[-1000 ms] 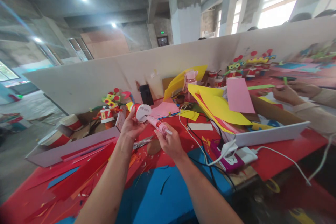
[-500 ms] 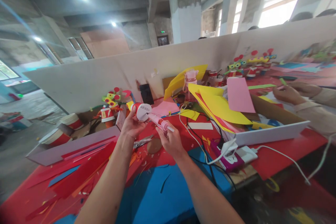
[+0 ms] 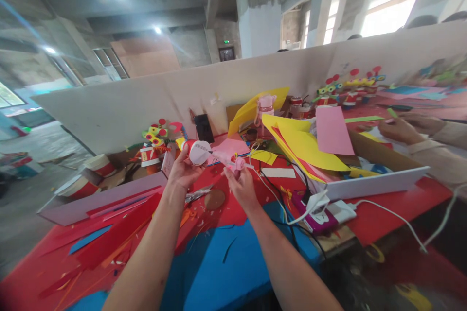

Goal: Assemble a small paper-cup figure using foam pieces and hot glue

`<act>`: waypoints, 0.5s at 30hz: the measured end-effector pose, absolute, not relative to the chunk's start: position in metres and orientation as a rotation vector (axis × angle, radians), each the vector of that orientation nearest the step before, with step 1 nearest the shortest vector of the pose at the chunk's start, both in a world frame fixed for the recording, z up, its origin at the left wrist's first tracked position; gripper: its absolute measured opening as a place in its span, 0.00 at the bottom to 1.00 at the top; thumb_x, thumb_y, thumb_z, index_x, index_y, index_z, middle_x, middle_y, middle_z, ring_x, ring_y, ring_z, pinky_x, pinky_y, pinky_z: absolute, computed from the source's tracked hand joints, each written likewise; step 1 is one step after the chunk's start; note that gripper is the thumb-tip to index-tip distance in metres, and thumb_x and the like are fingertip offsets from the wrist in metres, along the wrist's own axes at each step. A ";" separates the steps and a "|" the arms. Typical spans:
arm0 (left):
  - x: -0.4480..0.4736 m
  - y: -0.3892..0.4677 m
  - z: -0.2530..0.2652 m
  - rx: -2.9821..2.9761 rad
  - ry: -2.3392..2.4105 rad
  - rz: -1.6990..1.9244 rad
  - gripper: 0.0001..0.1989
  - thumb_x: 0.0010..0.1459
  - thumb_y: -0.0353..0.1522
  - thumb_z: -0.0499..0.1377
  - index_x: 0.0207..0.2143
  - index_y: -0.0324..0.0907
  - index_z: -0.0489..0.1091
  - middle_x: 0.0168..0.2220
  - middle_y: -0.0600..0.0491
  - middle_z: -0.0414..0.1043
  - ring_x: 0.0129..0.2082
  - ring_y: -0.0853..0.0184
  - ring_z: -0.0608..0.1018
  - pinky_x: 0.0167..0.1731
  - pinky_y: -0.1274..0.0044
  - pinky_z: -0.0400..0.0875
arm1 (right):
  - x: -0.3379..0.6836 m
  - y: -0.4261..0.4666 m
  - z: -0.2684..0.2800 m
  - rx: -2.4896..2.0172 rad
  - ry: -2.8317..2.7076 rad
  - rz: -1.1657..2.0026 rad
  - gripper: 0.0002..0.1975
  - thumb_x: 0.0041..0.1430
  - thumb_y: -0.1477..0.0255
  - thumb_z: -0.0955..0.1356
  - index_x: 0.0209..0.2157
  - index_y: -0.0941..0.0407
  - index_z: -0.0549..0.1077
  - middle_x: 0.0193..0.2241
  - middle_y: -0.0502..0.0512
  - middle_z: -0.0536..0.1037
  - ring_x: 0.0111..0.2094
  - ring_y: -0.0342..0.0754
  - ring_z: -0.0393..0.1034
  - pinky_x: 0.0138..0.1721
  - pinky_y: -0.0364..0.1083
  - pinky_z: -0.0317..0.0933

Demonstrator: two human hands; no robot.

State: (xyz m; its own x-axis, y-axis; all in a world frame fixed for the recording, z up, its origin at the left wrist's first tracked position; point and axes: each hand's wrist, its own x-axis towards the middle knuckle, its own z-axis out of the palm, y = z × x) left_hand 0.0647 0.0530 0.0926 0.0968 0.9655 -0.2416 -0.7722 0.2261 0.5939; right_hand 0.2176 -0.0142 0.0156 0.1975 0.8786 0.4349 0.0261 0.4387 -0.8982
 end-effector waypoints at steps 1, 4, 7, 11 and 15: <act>0.065 0.052 0.092 0.358 0.658 1.332 0.09 0.59 0.36 0.58 0.35 0.38 0.71 0.27 0.51 0.76 0.28 0.66 0.78 0.35 0.72 0.72 | 0.220 -0.011 0.014 -0.922 -1.162 0.867 0.19 0.59 0.54 0.63 0.33 0.57 0.71 0.12 0.44 0.64 0.13 0.39 0.56 0.15 0.39 0.54; 0.064 0.049 0.089 0.376 0.629 1.359 0.09 0.58 0.37 0.58 0.35 0.39 0.71 0.28 0.52 0.76 0.29 0.66 0.78 0.36 0.72 0.72 | 0.229 0.001 0.009 -0.884 -0.897 1.075 0.20 0.53 0.52 0.66 0.34 0.56 0.68 0.18 0.47 0.72 0.13 0.38 0.59 0.13 0.38 0.55; 0.057 0.041 0.081 0.380 0.590 1.406 0.09 0.57 0.37 0.59 0.35 0.40 0.71 0.29 0.53 0.77 0.31 0.66 0.79 0.37 0.71 0.72 | 0.237 0.008 0.002 -0.952 -0.749 1.171 0.18 0.52 0.55 0.68 0.32 0.57 0.67 0.20 0.49 0.75 0.14 0.38 0.62 0.13 0.38 0.59; 0.036 0.026 0.065 0.342 0.570 1.460 0.07 0.57 0.36 0.59 0.35 0.42 0.71 0.31 0.53 0.78 0.35 0.65 0.79 0.39 0.71 0.72 | 0.243 0.012 -0.007 -1.143 -0.817 1.293 0.14 0.54 0.62 0.69 0.27 0.58 0.67 0.14 0.46 0.69 0.12 0.37 0.58 0.13 0.38 0.62; 0.020 0.019 0.043 0.345 0.573 1.463 0.06 0.57 0.34 0.59 0.35 0.40 0.71 0.33 0.50 0.79 0.37 0.63 0.80 0.41 0.71 0.73 | 0.237 0.017 -0.015 -1.307 -0.927 1.275 0.12 0.54 0.66 0.70 0.26 0.59 0.68 0.12 0.44 0.66 0.12 0.38 0.59 0.16 0.41 0.68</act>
State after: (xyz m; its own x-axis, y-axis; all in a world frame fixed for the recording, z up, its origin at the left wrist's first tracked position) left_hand 0.0204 0.0187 0.0435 0.0104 0.9881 -0.1533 -0.8294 0.0941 0.5506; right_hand 0.2373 0.0171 -0.0149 0.1350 0.9747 -0.1779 -0.1311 -0.1604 -0.9783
